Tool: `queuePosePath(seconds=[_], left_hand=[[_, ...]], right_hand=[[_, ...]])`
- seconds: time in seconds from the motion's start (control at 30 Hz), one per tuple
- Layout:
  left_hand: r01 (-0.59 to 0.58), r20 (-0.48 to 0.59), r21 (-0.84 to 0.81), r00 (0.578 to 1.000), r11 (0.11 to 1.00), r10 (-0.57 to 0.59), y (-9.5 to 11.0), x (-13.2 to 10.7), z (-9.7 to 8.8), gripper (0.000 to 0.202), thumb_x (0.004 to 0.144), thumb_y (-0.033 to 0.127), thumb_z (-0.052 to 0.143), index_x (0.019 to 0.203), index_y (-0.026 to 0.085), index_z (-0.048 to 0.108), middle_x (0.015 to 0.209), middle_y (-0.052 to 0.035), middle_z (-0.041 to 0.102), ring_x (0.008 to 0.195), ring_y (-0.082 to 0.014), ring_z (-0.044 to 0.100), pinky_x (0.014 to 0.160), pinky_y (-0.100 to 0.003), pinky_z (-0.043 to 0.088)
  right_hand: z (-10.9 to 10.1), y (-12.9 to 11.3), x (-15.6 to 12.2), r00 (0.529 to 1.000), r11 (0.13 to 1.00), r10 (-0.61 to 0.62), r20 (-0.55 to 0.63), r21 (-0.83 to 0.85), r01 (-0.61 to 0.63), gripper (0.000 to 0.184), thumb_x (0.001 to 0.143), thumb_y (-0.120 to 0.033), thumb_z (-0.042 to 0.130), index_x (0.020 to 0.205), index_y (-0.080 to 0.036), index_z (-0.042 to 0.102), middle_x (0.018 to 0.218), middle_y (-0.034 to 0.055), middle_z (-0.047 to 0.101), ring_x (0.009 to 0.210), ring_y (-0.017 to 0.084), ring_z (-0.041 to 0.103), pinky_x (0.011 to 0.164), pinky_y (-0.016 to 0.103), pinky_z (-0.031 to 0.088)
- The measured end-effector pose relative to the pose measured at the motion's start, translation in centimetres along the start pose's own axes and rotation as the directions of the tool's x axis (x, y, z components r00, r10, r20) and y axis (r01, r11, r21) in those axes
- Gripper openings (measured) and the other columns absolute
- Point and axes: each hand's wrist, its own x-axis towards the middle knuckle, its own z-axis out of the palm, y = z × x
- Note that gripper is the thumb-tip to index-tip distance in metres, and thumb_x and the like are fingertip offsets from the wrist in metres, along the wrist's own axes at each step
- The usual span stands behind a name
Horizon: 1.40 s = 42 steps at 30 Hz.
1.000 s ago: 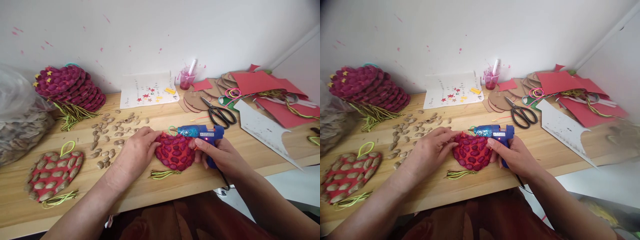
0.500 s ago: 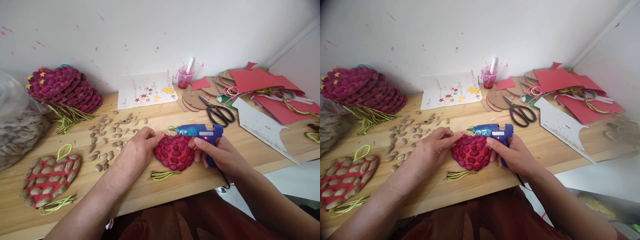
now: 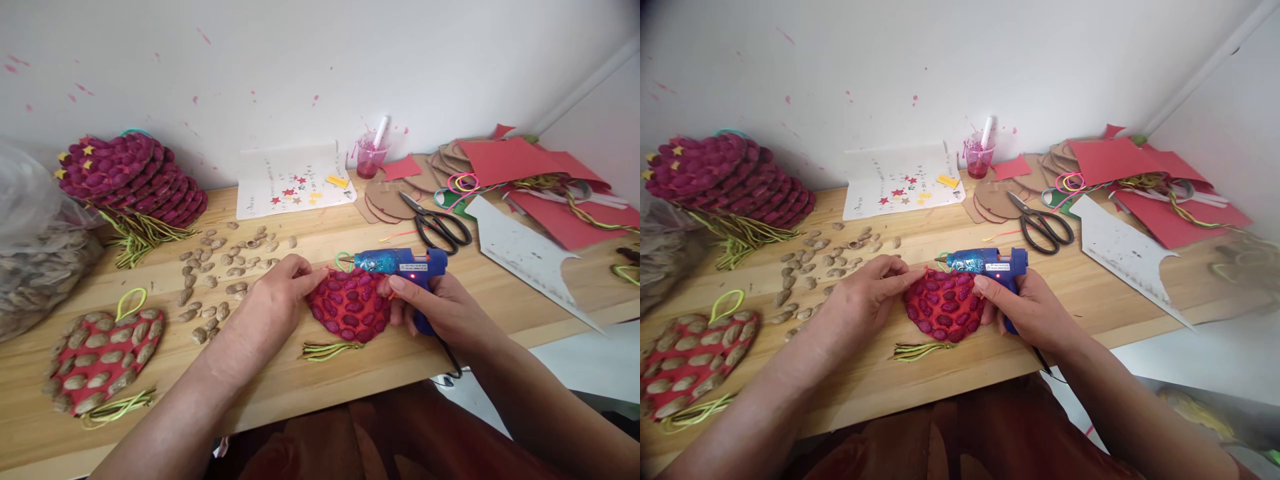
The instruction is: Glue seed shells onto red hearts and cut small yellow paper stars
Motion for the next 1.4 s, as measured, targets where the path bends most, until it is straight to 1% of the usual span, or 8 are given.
queuePosePath(seconds=[0.2,0.37,0.6,0.7,0.83,0.93,1.13,1.4], left_hand=[[0.011,0.016,0.017,1.000,1.000,-0.012,0.1,-0.1,-0.2,0.045,0.091,0.008,0.040,0.119,0.026,0.069,0.096,-0.0031,0.065,0.078,-0.0123,0.061,0.073,-0.025,0.053],[-0.015,-0.002,0.033,1.000,0.999,0.015,0.1,-0.2,0.2,0.045,0.090,0.006,0.040,0.120,0.025,0.068,0.096,-0.0039,0.063,0.079,-0.0129,0.060,0.072,-0.026,0.053],[0.004,-0.015,0.044,1.000,0.999,-0.003,0.2,-0.4,0.8,0.044,0.090,0.005,0.041,0.119,0.024,0.067,0.098,-0.0041,0.059,0.082,-0.0132,0.059,0.075,-0.026,0.053],[0.004,-0.011,0.022,1.000,1.000,-0.004,0.3,-0.4,0.4,0.047,0.089,0.003,0.041,0.124,0.025,0.064,0.100,-0.0039,0.060,0.083,-0.0133,0.060,0.076,-0.026,0.052],[0.047,-0.021,-0.058,0.999,0.997,-0.048,0.7,-0.2,-0.5,0.045,0.091,0.004,0.044,0.128,0.024,0.061,0.101,-0.0041,0.064,0.086,-0.0140,0.063,0.080,-0.027,0.053],[0.065,-0.002,-0.084,0.998,0.994,-0.065,0.8,-0.1,-0.8,0.042,0.092,0.006,0.043,0.124,0.023,0.064,0.102,-0.0045,0.065,0.087,-0.0146,0.064,0.082,-0.028,0.053],[0.054,0.008,-0.046,0.999,0.997,-0.054,0.8,0.0,-0.4,0.035,0.093,0.008,0.043,0.109,0.021,0.071,0.102,-0.0057,0.066,0.086,-0.0156,0.064,0.080,-0.029,0.054],[0.068,0.010,-0.013,0.998,0.998,-0.068,1.0,-0.1,-0.5,0.030,0.093,0.012,0.047,0.110,0.021,0.070,0.102,-0.0058,0.066,0.085,-0.0158,0.064,0.079,-0.030,0.056]], right_hand=[[0.0,-0.1,-0.1,1.000,1.000,0.010,0.002,-0.002,-0.010,0.040,0.086,-0.056,0.065,0.083,-0.016,0.066,0.058,0.0016,0.065,0.043,0.007,0.052,0.041,0.019,0.039],[0.0,-0.2,-0.1,1.000,1.000,0.008,-0.004,0.000,-0.008,0.038,0.086,-0.054,0.065,0.080,-0.017,0.066,0.058,0.0019,0.065,0.044,0.008,0.052,0.041,0.020,0.039],[0.1,-0.4,-0.1,1.000,1.000,-0.001,0.003,0.002,0.001,0.038,0.086,-0.054,0.065,0.079,-0.017,0.067,0.056,0.0017,0.064,0.043,0.008,0.051,0.040,0.020,0.038],[0.1,-0.2,0.0,1.000,1.000,0.002,0.004,0.006,-0.002,0.038,0.086,-0.054,0.065,0.081,-0.016,0.067,0.057,0.0017,0.065,0.043,0.008,0.051,0.040,0.019,0.038],[0.0,0.0,0.0,1.000,1.000,-0.002,0.001,0.016,0.002,0.038,0.087,-0.054,0.065,0.083,-0.016,0.066,0.058,0.0021,0.066,0.044,0.008,0.053,0.040,0.019,0.039],[0.0,0.1,0.0,1.000,1.000,0.001,-0.001,0.023,-0.001,0.038,0.086,-0.054,0.065,0.082,-0.017,0.066,0.058,0.0020,0.065,0.044,0.009,0.052,0.040,0.019,0.040],[0.0,0.0,0.1,1.000,1.000,0.005,0.015,0.016,-0.005,0.036,0.087,-0.053,0.065,0.082,-0.017,0.067,0.058,0.0021,0.065,0.046,0.010,0.053,0.041,0.021,0.041],[0.0,-0.1,0.0,1.000,1.000,-0.001,0.007,0.000,0.001,0.036,0.086,-0.054,0.065,0.081,-0.018,0.067,0.058,0.0019,0.065,0.044,0.010,0.052,0.040,0.021,0.040]])
